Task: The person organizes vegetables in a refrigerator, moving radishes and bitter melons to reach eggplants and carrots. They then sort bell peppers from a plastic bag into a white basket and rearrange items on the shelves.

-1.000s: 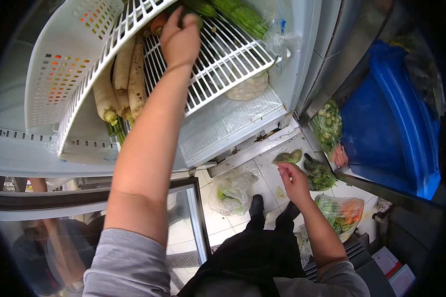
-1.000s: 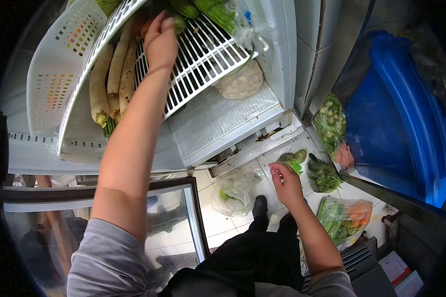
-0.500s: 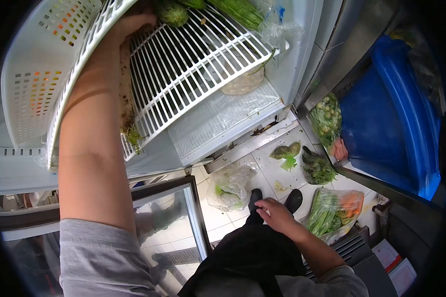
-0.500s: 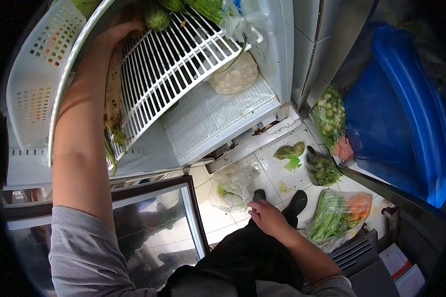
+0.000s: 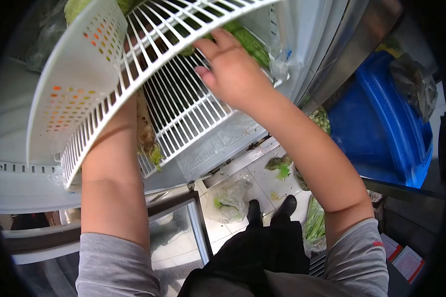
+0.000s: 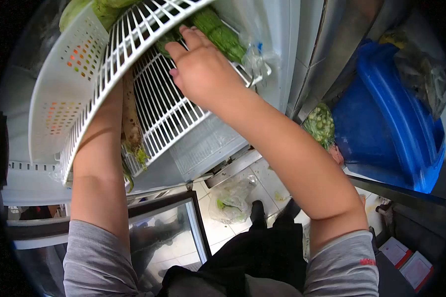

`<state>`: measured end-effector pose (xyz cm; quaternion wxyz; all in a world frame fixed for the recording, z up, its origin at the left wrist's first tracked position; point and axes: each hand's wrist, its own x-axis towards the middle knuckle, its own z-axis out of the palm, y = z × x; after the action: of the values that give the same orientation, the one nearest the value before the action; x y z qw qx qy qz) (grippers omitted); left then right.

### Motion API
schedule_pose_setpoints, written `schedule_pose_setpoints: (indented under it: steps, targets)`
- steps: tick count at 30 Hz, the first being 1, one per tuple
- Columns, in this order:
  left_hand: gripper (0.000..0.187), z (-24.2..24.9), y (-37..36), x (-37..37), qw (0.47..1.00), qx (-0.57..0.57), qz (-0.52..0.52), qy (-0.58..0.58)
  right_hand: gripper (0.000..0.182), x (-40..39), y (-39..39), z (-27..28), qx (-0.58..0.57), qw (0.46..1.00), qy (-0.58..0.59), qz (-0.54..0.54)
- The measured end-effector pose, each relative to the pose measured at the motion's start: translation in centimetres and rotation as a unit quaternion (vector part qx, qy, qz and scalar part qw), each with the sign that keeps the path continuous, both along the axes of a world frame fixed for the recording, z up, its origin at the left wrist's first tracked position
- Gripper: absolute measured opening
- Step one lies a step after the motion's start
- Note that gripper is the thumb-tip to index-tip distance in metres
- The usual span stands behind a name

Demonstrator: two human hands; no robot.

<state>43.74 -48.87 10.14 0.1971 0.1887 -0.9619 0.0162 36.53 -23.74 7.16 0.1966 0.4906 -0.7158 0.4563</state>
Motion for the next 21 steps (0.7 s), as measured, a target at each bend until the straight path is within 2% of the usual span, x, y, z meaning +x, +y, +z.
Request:
schedule_pose_setpoints:
  steps: [1, 5, 6, 7, 9, 12, 13, 15, 19, 21]
  targets:
    - [0.084, 0.0, 0.2, 0.4, 1.000, 0.012, 0.002, 0.003, 0.056, -1.1, -2.7, -1.0, 0.032, 0.999, 0.011, -0.027]
    - [0.083, -0.4, 0.8, 2.4, 0.999, 0.047, 0.011, 0.009, 0.068, -4.2, -8.3, -2.6, 0.114, 0.991, 0.052, -0.055]
    - [0.083, -0.4, 0.9, 2.8, 0.998, 0.054, 0.015, 0.010, 0.067, -4.4, -9.1, -3.2, 0.037, 0.987, 0.128, -0.092]
    - [0.083, -0.4, 0.9, 3.0, 0.998, 0.058, 0.016, 0.012, 0.066, -4.0, -9.1, -2.6, 0.025, 0.990, 0.104, -0.090]
    - [0.082, -0.6, 1.0, 3.1, 0.998, 0.063, 0.020, 0.015, 0.069, -3.7, -8.9, -0.6, 0.213, 0.971, 0.048, -0.098]
    - [0.081, -0.7, 1.3, 3.5, 0.997, 0.070, 0.025, 0.015, 0.050, -4.9, -12.0, 0.3, 0.246, 0.963, 0.020, -0.108]
    - [0.081, -0.8, 1.4, 3.6, 0.997, 0.073, 0.028, 0.014, 0.045, -4.9, -12.3, 1.9, 0.313, 0.946, -0.041, -0.076]
    - [0.081, -0.8, 1.5, 3.8, 0.997, 0.075, 0.032, 0.015, 0.046, -5.0, -15.2, 0.3, 0.231, 0.954, -0.051, -0.182]
    - [0.080, -1.0, 1.5, 3.9, 0.996, 0.078, 0.033, 0.017, 0.049, -6.0, -15.1, -0.7, 0.206, 0.968, -0.099, -0.105]
    - [0.079, -1.1, 1.5, 3.9, 0.996, 0.081, 0.033, 0.016, 0.053, -6.1, -14.9, -0.4, 0.214, 0.969, -0.028, -0.118]
